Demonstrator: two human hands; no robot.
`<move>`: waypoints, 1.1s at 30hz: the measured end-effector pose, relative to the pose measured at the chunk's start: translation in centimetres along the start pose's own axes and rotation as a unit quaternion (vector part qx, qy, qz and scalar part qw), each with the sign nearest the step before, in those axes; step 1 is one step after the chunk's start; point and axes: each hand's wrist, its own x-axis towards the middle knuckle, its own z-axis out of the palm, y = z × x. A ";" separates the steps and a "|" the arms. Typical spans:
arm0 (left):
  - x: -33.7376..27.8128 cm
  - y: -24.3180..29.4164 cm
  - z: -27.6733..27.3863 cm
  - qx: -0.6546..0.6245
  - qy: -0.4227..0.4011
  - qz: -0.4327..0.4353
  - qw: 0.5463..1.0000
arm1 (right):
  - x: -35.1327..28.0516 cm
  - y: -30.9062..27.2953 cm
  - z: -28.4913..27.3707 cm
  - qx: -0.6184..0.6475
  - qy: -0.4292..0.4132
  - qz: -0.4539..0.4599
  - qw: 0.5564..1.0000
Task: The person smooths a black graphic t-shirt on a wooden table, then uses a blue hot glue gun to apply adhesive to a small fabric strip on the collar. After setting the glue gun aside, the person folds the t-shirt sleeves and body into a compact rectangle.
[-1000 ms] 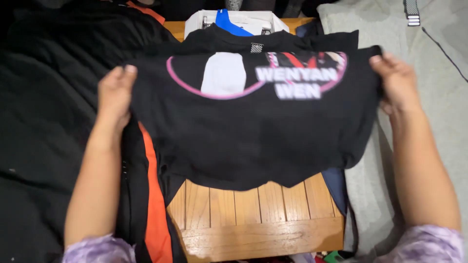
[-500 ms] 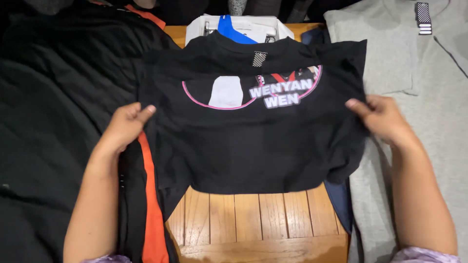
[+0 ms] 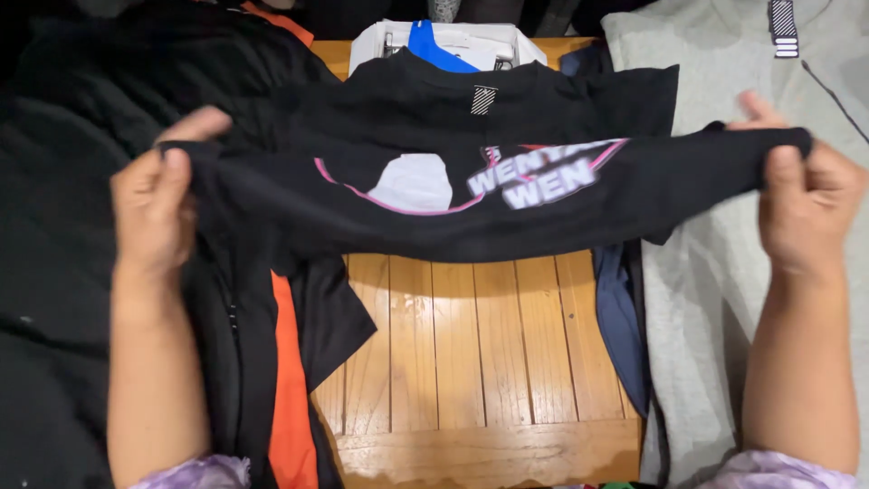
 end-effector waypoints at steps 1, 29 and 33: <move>-0.4 -2.3 0.0 0.000 0.001 0.001 1.000 | -0.6 1.0 0.1 0.000 0.000 -0.001 1.000; 1.1 -10.6 3.9 0.378 -0.022 -0.128 0.917 | -1.3 7.6 5.4 -0.331 -0.084 0.270 0.900; 1.8 -11.3 4.4 0.457 -0.043 -0.239 0.856 | 0.7 3.2 7.3 -0.388 -0.102 0.373 0.837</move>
